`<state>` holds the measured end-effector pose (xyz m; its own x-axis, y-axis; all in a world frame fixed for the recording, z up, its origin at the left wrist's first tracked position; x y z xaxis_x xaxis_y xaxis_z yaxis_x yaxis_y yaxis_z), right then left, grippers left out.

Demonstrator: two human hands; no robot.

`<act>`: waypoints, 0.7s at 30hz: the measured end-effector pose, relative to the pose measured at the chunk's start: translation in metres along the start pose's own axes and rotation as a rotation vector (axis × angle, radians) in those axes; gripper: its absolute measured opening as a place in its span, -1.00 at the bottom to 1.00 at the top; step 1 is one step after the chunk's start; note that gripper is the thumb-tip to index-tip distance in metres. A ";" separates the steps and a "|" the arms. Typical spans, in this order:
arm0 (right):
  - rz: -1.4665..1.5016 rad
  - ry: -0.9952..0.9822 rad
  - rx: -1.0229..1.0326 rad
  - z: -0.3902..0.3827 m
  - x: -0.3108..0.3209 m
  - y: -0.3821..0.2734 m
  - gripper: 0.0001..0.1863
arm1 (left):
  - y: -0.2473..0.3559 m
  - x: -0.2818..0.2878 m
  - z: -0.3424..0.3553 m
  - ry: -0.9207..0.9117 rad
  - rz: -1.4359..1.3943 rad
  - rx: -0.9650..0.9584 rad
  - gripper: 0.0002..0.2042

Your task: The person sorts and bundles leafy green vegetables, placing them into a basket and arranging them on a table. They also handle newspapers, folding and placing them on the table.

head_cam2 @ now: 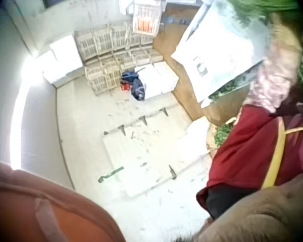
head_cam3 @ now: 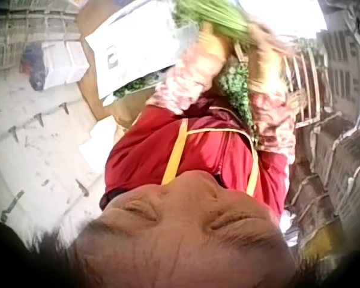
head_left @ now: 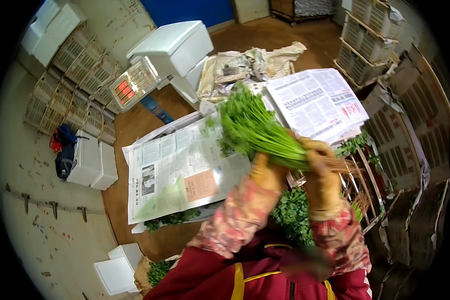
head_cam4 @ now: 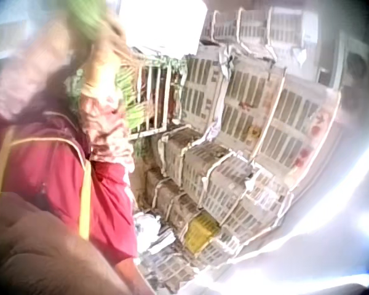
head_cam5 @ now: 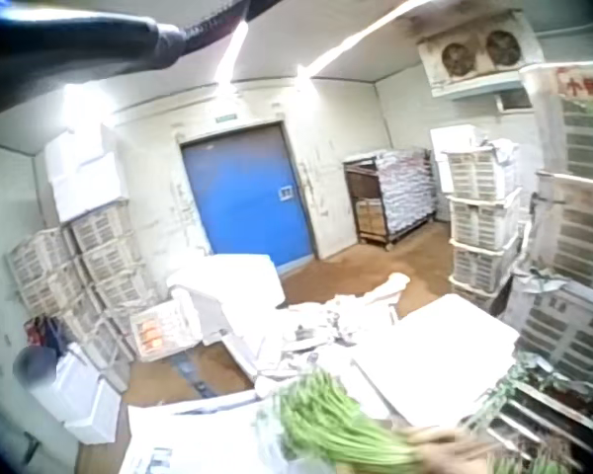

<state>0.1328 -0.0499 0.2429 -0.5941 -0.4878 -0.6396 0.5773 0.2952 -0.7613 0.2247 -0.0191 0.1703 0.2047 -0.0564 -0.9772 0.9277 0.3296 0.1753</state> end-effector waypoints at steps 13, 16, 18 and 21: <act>-0.958 -0.510 -0.532 -0.010 -0.063 0.299 -0.36 | 0.344 0.261 -0.098 0.742 0.745 0.280 -0.66; -0.888 -0.427 -0.507 -0.001 -0.037 0.298 -0.40 | 0.339 0.258 -0.094 0.763 0.808 0.295 -0.67; -0.904 -0.440 -0.515 0.000 -0.030 0.293 -0.45 | 0.345 0.253 -0.089 0.811 0.855 0.384 -0.64; -0.913 -0.461 -0.530 -0.007 -0.040 0.274 -0.48 | 0.357 0.233 -0.100 0.877 1.022 0.285 -0.60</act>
<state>0.3111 0.0567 0.0590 -0.3453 -0.9191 0.1897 -0.3358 -0.0678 -0.9395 0.5727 0.1797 -0.0072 0.6649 0.7345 -0.1361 0.5383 -0.3448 0.7690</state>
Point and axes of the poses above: each hand's wrist, its own z-axis towards the middle knuckle, its own x-axis out of the back of the hand, y = z × x, the point moved 7 cm from there along z, towards the middle knuckle, and after that the axes turned 5 degrees about z, right-handed, at the moved point
